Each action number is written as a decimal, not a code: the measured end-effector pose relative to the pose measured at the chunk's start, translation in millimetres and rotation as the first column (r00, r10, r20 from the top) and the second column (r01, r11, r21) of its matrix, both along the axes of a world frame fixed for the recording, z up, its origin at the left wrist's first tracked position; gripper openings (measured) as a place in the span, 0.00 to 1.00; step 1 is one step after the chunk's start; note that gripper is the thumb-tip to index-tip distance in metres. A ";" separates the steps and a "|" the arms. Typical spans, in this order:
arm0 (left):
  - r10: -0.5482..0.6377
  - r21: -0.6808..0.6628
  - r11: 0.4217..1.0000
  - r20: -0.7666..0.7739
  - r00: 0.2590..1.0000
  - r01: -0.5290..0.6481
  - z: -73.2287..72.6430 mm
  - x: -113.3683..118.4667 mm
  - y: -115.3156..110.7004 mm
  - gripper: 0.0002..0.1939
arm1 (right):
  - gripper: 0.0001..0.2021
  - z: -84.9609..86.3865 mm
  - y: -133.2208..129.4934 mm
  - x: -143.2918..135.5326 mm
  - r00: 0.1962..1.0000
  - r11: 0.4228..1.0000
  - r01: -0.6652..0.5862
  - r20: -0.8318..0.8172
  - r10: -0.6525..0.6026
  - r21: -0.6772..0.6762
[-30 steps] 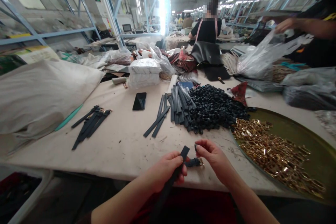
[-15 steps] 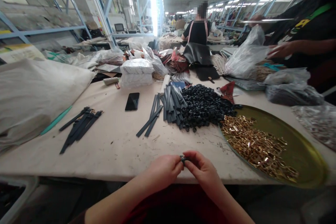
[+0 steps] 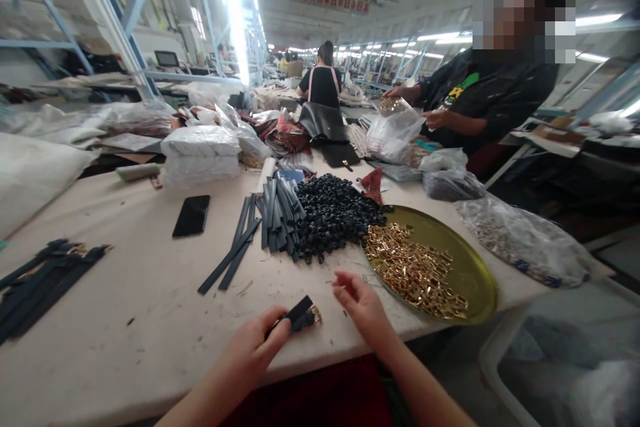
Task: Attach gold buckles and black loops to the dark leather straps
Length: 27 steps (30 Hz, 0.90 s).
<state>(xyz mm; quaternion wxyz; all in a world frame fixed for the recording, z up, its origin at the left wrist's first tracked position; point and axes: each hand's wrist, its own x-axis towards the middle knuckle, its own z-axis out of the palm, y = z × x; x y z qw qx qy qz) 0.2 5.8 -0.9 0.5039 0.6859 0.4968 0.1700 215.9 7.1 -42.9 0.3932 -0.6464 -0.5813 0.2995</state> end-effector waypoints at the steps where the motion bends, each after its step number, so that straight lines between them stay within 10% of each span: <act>1: 0.047 -0.018 0.999 0.002 0.999 -0.047 -0.3 1.4 0.6 0.14 | 0.14 1.2 11.9 20.6 0.994 0.998 0.069 0.090 -0.070 0.013; 9: 0.174 -0.182 0.971 0.079 0.982 -0.158 -0.5 23.4 -4.6 0.07 | 0.09 7.8 83.6 87.1 0.923 0.960 0.277 0.268 -0.277 0.039; 17: 0.207 -0.161 0.969 0.133 0.969 -0.185 11.1 25.6 -1.2 0.11 | 0.11 25.8 36.5 43.3 0.989 0.994 0.061 -0.128 -0.072 -0.086; 20: 0.248 -0.126 0.966 0.208 0.946 -0.225 5.8 36.2 3.9 0.11 | 0.11 28.7 5.1 -2.7 0.733 0.970 -0.101 -0.676 -0.079 -0.223; 23: 0.275 -0.092 0.961 0.232 0.933 -0.261 2.1 37.6 3.9 0.11 | 0.11 27.7 -17.3 -40.8 0.428 0.920 -0.233 -0.883 -0.196 -0.316; 27: 0.296 -0.112 0.954 0.184 0.937 -0.280 3.6 28.0 -1.1 0.08 | 0.11 23.8 -27.9 -59.0 0.523 0.913 -0.280 -0.844 -0.115 -0.298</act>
